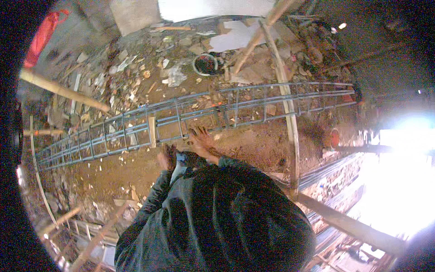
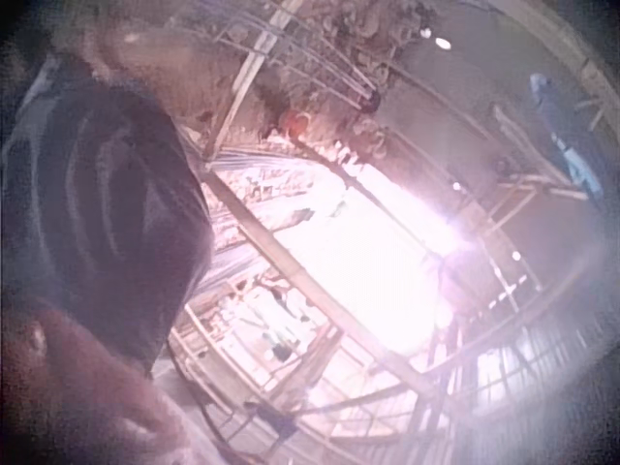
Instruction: The person assembles a rebar cage by tying intersecting steel bars with wire using pliers. They repeatedly wrap wire around bar intersections and twist it to secure the structure.
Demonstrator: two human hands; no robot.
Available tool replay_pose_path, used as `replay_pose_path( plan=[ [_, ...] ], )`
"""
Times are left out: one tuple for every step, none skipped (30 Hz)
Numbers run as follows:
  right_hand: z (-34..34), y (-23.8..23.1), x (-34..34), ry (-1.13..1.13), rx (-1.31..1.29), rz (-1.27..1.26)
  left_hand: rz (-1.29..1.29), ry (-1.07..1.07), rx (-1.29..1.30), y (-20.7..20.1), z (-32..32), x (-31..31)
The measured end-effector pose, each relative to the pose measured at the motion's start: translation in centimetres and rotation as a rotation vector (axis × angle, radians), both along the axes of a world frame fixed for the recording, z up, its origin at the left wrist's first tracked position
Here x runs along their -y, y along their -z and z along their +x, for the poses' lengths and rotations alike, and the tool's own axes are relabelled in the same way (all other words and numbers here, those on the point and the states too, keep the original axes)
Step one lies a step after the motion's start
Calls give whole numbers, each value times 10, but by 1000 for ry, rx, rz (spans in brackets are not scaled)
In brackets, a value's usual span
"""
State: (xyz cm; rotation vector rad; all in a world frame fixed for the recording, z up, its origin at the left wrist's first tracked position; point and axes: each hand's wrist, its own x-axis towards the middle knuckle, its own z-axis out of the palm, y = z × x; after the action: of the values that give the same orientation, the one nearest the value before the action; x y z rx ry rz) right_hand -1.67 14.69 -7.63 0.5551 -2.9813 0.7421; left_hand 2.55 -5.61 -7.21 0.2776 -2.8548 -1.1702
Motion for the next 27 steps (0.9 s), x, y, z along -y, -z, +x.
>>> replay_pose_path(
  plan=[
    [0, -8, -2, 77, -37, -79, 16, -7, 16, -9, -9, -1],
    [3, -19, -4, 156, 7, -126, 13, 51, -206, -18, -21, -2],
    [6, -30, -5, 230, 51, -177, 92, -5, -193, -25, -30, -9],
    [7, -42, -14, 216, -4, -377, 105, 31, -178, -31, -44, -11],
    [10, -54, -23, 297, 84, -446, 22, 69, -155, -38, -58, -11],
    [13, -64, -32, 365, 142, -524, 97, 87, -190, -42, -71, -15],
    [18, -70, -42, 405, 150, -619, 123, 101, -195, -46, -85, -19],
    [23, -73, -49, 495, 40, -616, 146, 114, -203, -50, -101, -24],
    [27, -71, -58, 637, 52, -688, 44, 182, -293, -52, -116, -30],
    [29, -65, -67, 744, 16, -771, -60, 246, -385, -53, -132, -35],
    [32, -56, -77, 849, -17, -854, -164, 307, -491, -54, -146, -40],
    [35, -43, -87, 990, -4, -1045, -163, 347, -451, -54, -158, -48],
    [38, -29, -98, 1131, 11, -1236, -162, 387, -424, -52, -169, -55],
    [39, -14, -113, 1236, 44, -1372, -144, 426, -403, -49, -178, -63],
    [41, 0, -127, 1299, 52, -1337, -158, 455, -345, -45, -186, -71],
    [39, 12, -144, 1335, 81, -1241, -155, 484, -294, -41, -194, -80],
    [41, 20, -157, 1439, 156, -1122, -124, 509, -269, -35, -198, -87],
    [45, 22, -167, 1336, 170, -899, -169, 519, -283, -29, -198, -95],
    [45, 22, -171, 1177, 103, -838, -138, 518, -246, -24, -198, -100],
    [45, 18, -172, 1091, 74, -752, -103, 515, -176, -19, -195, -106],
    [44, 11, -172, 1000, 67, -651, -69, 508, -106, -15, -191, -113],
    [37, 3, -170, 1011, 176, -381, -88, 502, -190, -12, -184, -118],
    [32, -6, -170, 909, 79, -367, -108, 494, -274, -10, -174, -122],
    [27, -14, -170, 846, 61, -350, -130, 485, -357, -10, -163, -124],
    [19, -19, -170, 753, -34, -353, -98, 480, -287, -12, -154, -126],
    [11, -19, -172, 721, -67, -331, -65, 474, -219, -13, -146, -127],
    [2, -15, -175, 748, 38, -227, -23, 463, -188, -15, -137, -127]
  ],
)
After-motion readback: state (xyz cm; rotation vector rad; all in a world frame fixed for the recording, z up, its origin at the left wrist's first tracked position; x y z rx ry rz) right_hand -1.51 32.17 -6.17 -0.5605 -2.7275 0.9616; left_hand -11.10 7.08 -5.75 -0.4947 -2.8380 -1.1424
